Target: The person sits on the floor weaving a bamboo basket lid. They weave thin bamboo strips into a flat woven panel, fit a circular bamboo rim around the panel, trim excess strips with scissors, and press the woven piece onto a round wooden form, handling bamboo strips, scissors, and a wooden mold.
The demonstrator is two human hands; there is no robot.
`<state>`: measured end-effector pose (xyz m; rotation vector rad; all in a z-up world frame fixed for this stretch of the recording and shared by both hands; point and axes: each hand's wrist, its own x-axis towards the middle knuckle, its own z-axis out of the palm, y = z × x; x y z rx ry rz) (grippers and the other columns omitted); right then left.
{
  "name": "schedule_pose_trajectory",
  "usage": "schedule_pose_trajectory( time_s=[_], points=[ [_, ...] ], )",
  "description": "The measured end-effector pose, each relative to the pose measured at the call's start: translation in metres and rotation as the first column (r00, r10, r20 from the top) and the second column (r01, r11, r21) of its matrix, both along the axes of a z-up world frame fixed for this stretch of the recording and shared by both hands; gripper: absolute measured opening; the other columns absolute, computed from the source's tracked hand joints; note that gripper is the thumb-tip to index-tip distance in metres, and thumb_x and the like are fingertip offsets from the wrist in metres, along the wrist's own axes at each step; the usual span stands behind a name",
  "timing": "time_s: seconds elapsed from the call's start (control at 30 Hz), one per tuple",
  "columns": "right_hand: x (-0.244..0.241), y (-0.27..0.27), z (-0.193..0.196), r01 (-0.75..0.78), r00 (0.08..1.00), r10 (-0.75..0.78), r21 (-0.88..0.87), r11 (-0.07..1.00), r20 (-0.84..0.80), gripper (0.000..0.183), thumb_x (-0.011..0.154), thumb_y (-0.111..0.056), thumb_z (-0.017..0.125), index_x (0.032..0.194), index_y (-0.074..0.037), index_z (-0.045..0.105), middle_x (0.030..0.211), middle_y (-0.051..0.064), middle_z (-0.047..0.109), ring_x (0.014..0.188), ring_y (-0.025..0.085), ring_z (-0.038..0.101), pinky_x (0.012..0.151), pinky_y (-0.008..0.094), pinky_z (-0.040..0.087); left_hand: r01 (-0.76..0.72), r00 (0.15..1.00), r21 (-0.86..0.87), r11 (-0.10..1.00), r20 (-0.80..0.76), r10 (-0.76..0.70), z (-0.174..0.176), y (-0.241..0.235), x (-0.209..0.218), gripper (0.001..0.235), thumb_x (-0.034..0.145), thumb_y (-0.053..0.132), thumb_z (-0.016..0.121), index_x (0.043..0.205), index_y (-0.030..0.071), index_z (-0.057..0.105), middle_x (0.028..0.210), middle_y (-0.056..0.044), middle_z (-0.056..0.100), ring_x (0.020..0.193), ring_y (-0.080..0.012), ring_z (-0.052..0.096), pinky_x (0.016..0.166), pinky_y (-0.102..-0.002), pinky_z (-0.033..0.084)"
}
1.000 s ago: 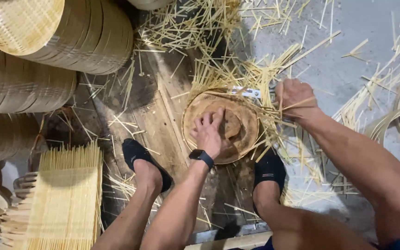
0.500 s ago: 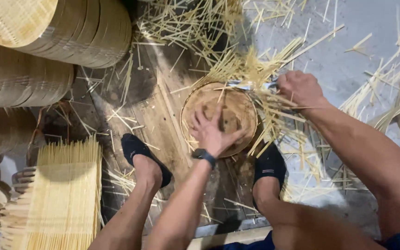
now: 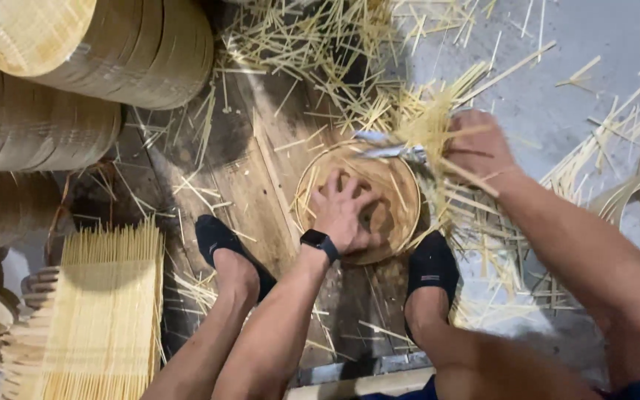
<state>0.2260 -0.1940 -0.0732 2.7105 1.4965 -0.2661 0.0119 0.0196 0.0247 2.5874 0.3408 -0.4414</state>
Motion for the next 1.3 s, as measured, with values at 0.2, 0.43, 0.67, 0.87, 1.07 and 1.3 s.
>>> schedule_pose_trajectory(
  time_s=[0.2,0.43,0.67,0.87,1.07,1.3],
  points=[
    [0.003,0.005,0.028,0.013,0.954,-0.091,-0.261,0.965,-0.287,0.027,0.086,-0.023,0.06,0.108,-0.013,0.072,0.106,0.013,0.068,0.101,0.032,0.069,0.085,0.045,0.059,0.29,0.957,0.002,0.957,0.01,-0.29,-0.013,0.019,-0.001,0.087,0.043,0.049,0.094,0.125,0.035,0.069,0.134,-0.006,0.053,0.14,-0.0435,0.03,0.104,-0.078,0.022],
    [-0.008,0.035,0.047,-0.049,0.994,0.044,-0.056,0.997,-0.099,0.049,0.069,-0.037,0.072,0.1,0.001,0.065,0.097,0.018,0.066,0.094,0.033,0.066,0.085,0.044,0.054,0.433,0.894,-0.006,0.902,-0.126,-0.43,0.001,0.023,0.009,0.089,0.042,0.044,0.095,0.126,0.034,0.066,0.137,-0.008,0.048,0.14,-0.043,0.029,0.1,-0.075,0.024],
    [0.006,0.032,0.023,-0.036,0.976,0.018,-0.076,0.996,-0.218,0.03,0.074,-0.026,0.071,0.098,-0.008,0.069,0.101,0.014,0.072,0.1,0.032,0.069,0.085,0.045,0.055,0.607,0.79,0.061,0.792,-0.152,-0.593,-0.008,0.037,0.005,0.09,0.045,0.031,0.089,0.131,0.031,0.064,0.136,-0.004,0.05,0.144,-0.0374,0.031,0.107,-0.069,0.029],
    [0.016,0.027,0.032,-0.092,0.979,0.077,-0.069,0.993,-0.191,0.026,0.077,-0.03,0.069,0.095,-0.01,0.07,0.098,0.013,0.073,0.096,0.032,0.071,0.081,0.044,0.058,0.581,0.807,0.017,0.814,-0.147,-0.572,0.001,0.037,0.008,0.08,0.049,0.027,0.088,0.125,0.027,0.065,0.138,-0.003,0.05,0.148,-0.0339,0.031,0.113,-0.072,0.026],
    [-0.001,0.04,0.029,-0.088,0.994,0.08,-0.123,0.989,-0.07,0.03,0.078,-0.03,0.072,0.088,-0.003,0.065,0.087,0.016,0.068,0.083,0.029,0.069,0.075,0.042,0.057,0.632,0.759,0.005,0.775,-0.207,-0.617,-0.009,0.023,0.009,0.097,0.046,0.026,0.093,0.136,0.025,0.056,0.145,-0.01,0.042,0.143,-0.0413,0.024,0.107,-0.08,0.017],
    [0.006,0.031,0.017,-0.107,0.988,0.111,0.038,0.994,-0.11,0.029,0.074,-0.027,0.073,0.093,-0.005,0.066,0.093,0.013,0.072,0.09,0.032,0.071,0.078,0.043,0.058,0.704,0.67,-0.012,0.71,-0.322,-0.669,0.01,0.02,0.019,0.102,0.048,0.03,0.095,0.141,0.023,0.054,0.148,-0.01,0.042,0.15,-0.0386,0.023,0.113,-0.077,0.017]
  ],
)
